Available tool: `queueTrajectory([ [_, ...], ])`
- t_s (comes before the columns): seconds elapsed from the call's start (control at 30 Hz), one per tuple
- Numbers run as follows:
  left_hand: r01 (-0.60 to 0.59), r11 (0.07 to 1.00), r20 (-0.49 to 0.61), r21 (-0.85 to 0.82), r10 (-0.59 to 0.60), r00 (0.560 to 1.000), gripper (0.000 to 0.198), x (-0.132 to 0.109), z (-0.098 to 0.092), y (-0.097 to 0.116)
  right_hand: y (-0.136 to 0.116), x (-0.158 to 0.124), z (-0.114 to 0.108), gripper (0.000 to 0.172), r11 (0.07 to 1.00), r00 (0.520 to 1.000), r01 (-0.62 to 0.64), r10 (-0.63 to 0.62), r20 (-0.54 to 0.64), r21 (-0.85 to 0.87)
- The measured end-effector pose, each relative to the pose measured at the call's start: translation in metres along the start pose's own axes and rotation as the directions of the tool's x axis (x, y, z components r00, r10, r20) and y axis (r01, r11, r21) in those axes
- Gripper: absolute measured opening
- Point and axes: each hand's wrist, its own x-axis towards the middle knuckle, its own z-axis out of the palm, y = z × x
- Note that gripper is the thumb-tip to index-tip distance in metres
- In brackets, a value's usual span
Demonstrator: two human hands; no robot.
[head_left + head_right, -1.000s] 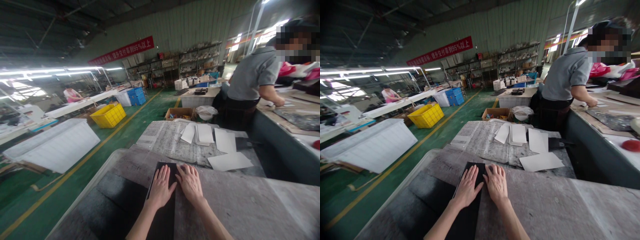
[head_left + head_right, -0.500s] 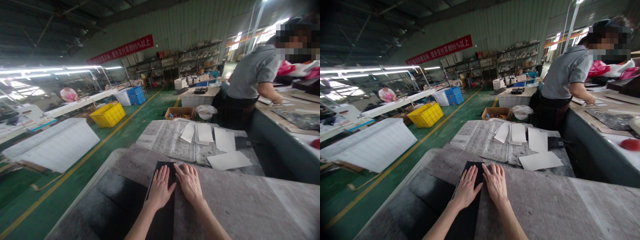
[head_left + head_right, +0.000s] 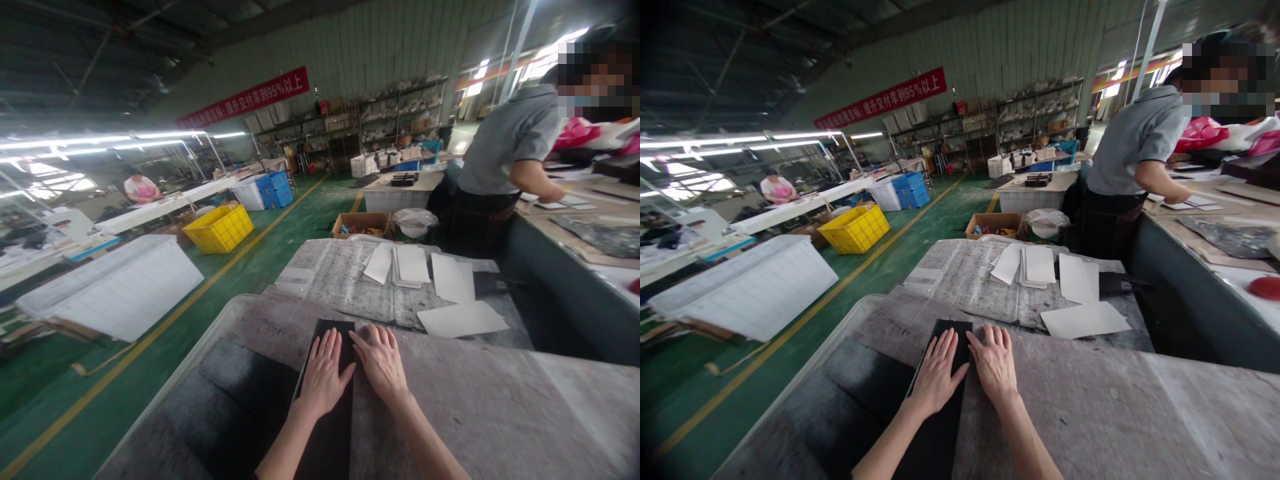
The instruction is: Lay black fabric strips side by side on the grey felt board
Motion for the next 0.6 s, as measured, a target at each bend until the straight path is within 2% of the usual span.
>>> queueTrajectory([
  [0.17,0.041,0.999,-0.004,-0.013,-0.041,0.999,0.068,-0.0026,-0.0017,0.0036,0.0000,-0.0008,0.0013,0.034,1.000,1.000,-0.022,0.022,-0.004,0.009],
  [0.6,0.042,0.998,0.017,-0.048,-0.041,0.999,0.069,-0.0101,0.0000,0.0003,0.0004,0.0000,0.0013,0.035,0.999,1.000,-0.025,0.024,0.010,0.024],
])
